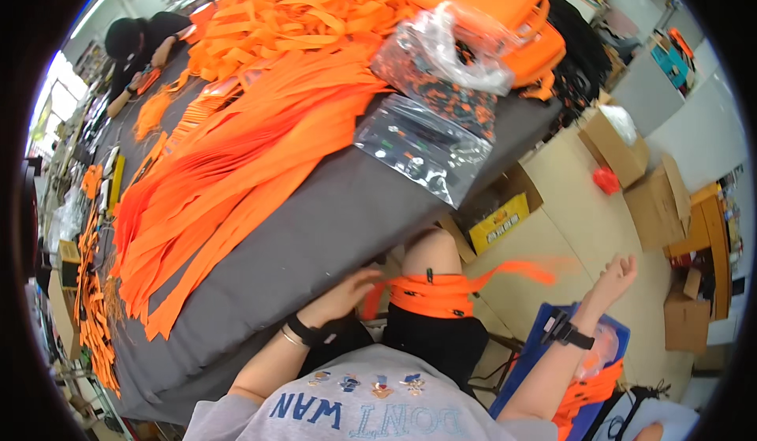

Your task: Manually threading and attaching plastic buckles/hardware to orange nylon straps in a workshop environment.

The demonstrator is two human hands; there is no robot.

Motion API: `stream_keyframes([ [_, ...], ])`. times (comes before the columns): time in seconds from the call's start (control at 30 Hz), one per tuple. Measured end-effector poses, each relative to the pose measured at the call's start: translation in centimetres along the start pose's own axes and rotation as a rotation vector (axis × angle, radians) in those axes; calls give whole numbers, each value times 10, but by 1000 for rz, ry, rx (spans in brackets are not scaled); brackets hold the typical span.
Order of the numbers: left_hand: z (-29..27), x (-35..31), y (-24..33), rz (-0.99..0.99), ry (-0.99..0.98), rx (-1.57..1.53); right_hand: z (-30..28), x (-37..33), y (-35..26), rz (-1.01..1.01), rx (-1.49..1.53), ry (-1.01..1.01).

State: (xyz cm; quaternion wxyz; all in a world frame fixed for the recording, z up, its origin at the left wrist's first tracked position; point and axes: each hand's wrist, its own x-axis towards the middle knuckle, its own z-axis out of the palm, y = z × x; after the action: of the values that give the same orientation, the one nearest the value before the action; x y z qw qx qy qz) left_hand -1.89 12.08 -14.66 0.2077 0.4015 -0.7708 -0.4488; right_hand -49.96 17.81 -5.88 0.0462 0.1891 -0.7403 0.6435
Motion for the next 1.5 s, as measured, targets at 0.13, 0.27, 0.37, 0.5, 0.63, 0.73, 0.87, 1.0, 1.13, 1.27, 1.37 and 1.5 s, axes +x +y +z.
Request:
stream_keyframes([
  [0.13,-30,2,76,99,-260,-181,84,-88,-75,-103,119,-608],
  [0.27,-63,-3,117,271,-134,-277,159,-191,-167,-496,206,-1293],
  [0.37,-85,-6,135,234,-21,-383,196,-232,-205,-630,176,-1371],
  [0.5,-102,-22,133,255,142,-391,240,-266,-195,-932,104,-1282],
  [0.63,-112,-28,132,277,317,-343,225,-271,-186,-924,16,-1284],
  [0.73,-114,-25,129,293,527,-167,215,-268,-181,-1002,123,-1219],
  [0.87,-121,-20,132,294,995,253,167,-284,-220,-1057,284,-1363],
  [1.0,-129,-26,128,143,645,283,140,-269,-230,-1097,313,-1362],
  [1.13,-134,-34,136,251,481,138,135,-244,-233,-1217,165,-1310],
  [1.27,-159,-59,143,317,482,131,137,-224,-222,-1080,18,-1279],
  [1.37,-187,-80,133,245,580,373,134,-207,-211,-1137,58,-1095],
  [1.5,-219,-106,121,52,722,556,130,-185,-189,-990,191,-913],
])
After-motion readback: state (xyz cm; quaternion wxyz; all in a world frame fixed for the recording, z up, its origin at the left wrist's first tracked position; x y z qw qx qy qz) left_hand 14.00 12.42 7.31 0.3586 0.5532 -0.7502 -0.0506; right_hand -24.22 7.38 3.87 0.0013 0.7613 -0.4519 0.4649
